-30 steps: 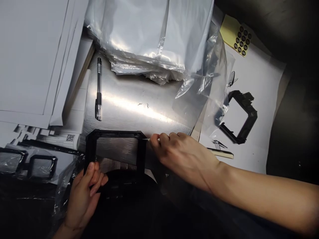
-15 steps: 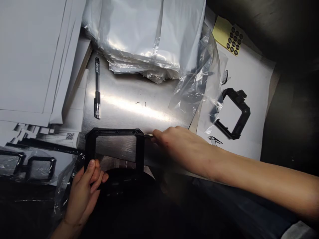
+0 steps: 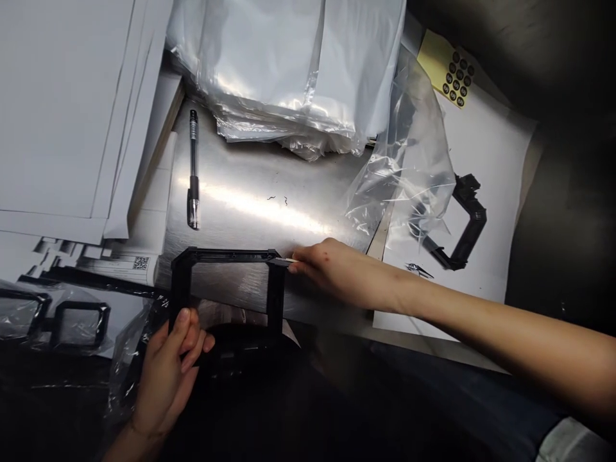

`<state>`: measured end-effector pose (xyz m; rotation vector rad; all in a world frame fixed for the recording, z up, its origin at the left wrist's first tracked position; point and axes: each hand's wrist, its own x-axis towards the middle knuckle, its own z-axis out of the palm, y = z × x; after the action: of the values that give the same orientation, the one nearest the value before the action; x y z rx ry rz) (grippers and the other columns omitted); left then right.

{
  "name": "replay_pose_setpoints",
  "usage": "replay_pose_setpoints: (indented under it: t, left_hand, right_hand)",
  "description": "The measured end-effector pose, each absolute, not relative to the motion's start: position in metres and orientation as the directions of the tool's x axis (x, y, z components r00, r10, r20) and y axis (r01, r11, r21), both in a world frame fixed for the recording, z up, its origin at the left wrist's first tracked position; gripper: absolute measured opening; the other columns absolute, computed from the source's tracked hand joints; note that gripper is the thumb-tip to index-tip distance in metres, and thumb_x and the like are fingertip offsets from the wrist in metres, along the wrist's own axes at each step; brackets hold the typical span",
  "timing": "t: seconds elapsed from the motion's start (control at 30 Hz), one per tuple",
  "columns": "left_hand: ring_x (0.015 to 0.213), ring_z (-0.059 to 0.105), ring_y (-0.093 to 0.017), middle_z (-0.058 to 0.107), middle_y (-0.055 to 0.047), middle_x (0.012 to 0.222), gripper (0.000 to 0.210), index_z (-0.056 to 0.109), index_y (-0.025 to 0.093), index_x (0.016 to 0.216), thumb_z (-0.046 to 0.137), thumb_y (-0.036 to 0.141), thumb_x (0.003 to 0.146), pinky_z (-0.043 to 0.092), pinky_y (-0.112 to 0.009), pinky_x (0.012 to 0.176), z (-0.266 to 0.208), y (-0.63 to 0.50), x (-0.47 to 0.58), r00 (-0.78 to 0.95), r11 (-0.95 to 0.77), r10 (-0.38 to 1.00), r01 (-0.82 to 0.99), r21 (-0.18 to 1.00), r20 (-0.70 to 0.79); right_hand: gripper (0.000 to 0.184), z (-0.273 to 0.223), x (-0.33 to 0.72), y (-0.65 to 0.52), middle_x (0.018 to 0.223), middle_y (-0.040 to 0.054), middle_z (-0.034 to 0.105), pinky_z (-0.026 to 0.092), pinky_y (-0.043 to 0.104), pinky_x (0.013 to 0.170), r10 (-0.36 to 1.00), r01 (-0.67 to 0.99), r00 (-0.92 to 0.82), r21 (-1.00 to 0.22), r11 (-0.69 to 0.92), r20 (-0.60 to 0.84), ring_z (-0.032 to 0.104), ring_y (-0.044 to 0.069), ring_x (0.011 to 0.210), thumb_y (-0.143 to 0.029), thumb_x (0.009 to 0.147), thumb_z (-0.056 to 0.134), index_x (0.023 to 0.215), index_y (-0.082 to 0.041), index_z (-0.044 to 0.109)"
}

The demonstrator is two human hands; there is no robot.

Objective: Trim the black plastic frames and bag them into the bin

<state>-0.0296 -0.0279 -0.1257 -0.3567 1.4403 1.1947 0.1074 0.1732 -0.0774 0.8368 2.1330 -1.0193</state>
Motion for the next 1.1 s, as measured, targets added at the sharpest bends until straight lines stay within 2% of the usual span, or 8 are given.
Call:
replay_pose_setpoints:
  t: [0.23,0.4,0.5,0.63,0.7,0.83,0.93,1.1]
  left_hand:
    - [0.036,0.018,-0.004,0.025,0.01,0.039,0.031,0.046,0.016,0.05,0.05,0.032,0.076,0.037,-0.019,0.046,-0.126,-0.026,-0.028,-0.292,0.424,0.385,-0.787,0.448,-0.876]
    - [0.037,0.017,-0.005,0.024,0.009,0.039,0.032,0.045,0.017,0.05,0.049,0.034,0.077,0.038,-0.02,0.048,-0.125,-0.026,-0.028,-0.288,0.421,0.406,-0.783,0.458,-0.867]
    - [0.037,0.016,-0.005,0.024,0.009,0.039,0.032,0.045,0.017,0.05,0.049,0.034,0.077,0.038,-0.02,0.047,-0.125,-0.026,-0.027,-0.296,0.405,0.405,-0.79,0.46,-0.865]
    - [0.037,0.017,-0.006,0.023,0.009,0.038,0.033,0.045,0.017,0.049,0.048,0.034,0.077,0.038,-0.02,0.047,-0.123,-0.024,-0.026,-0.285,0.411,0.404,-0.792,0.451,-0.869]
    - [0.037,0.017,-0.005,0.024,0.009,0.04,0.03,0.048,0.016,0.052,0.049,0.033,0.077,0.039,-0.02,0.05,-0.122,-0.023,-0.025,-0.303,0.415,0.39,-0.785,0.46,-0.869]
    - [0.037,0.017,-0.004,0.024,0.01,0.041,0.025,0.052,0.016,0.059,0.047,0.032,0.078,0.04,-0.02,0.052,-0.123,-0.024,-0.025,-0.312,0.389,0.426,-0.784,0.483,-0.849]
    - [0.036,0.017,-0.003,0.025,0.011,0.041,0.023,0.052,0.016,0.062,0.048,0.032,0.078,0.04,-0.019,0.051,-0.124,-0.024,-0.025,-0.32,0.376,0.44,-0.783,0.495,-0.839]
    - [0.035,0.02,-0.002,0.027,0.011,0.041,0.022,0.053,0.015,0.061,0.052,0.031,0.076,0.039,-0.019,0.049,-0.124,-0.025,-0.023,-0.343,0.348,0.42,-0.795,0.498,-0.84]
  right_hand:
    - [0.027,-0.087,0.112,0.176,0.06,-0.0013,0.046,0.032,0.02,0.05,0.215,0.718,-0.676,-0.566,0.406,-0.704,0.041,0.009,0.052,-0.027,0.084,0.035,0.062,-0.016,0.046]
    - [0.022,-0.074,0.113,0.171,0.059,-0.0031,0.047,0.033,0.019,0.051,0.077,0.642,-0.753,-0.704,0.303,-0.653,0.043,0.008,0.053,-0.021,0.082,0.042,0.065,-0.015,0.053]
    - [0.02,-0.077,0.128,0.165,0.066,-0.0016,0.053,0.036,0.021,0.054,0.193,0.617,-0.787,-0.733,0.286,-0.587,0.047,0.009,0.058,-0.023,0.084,0.04,0.077,-0.016,0.056]
    - [0.023,-0.1,0.152,0.156,0.081,0.0069,0.053,0.039,0.027,0.064,0.699,0.718,-0.653,-0.534,0.446,-0.293,0.049,0.015,0.071,-0.022,0.085,0.035,0.093,-0.011,0.054]
    - [0.022,-0.11,0.153,0.148,0.092,0.0117,0.049,0.038,0.031,0.068,0.777,0.734,-0.625,-0.396,0.552,-0.074,0.046,0.018,0.082,-0.019,0.083,0.038,0.097,-0.01,0.052]
    - [0.018,-0.114,0.13,0.131,0.083,0.0057,0.052,0.03,0.032,0.069,0.629,0.601,-0.758,-0.193,0.776,0.169,0.039,0.018,0.08,-0.016,0.083,0.041,0.092,-0.016,0.056]
    - [0.021,-0.113,0.109,0.123,0.072,0.003,0.052,0.025,0.03,0.064,0.498,0.485,-0.859,-0.124,0.866,0.122,0.037,0.017,0.071,-0.013,0.083,0.038,0.081,-0.017,0.058]
    - [0.023,-0.116,0.095,0.122,0.066,0.006,0.05,0.021,0.03,0.058,0.436,0.436,-0.897,-0.025,0.9,0.073,0.035,0.019,0.066,-0.007,0.079,0.037,0.067,-0.014,0.056]
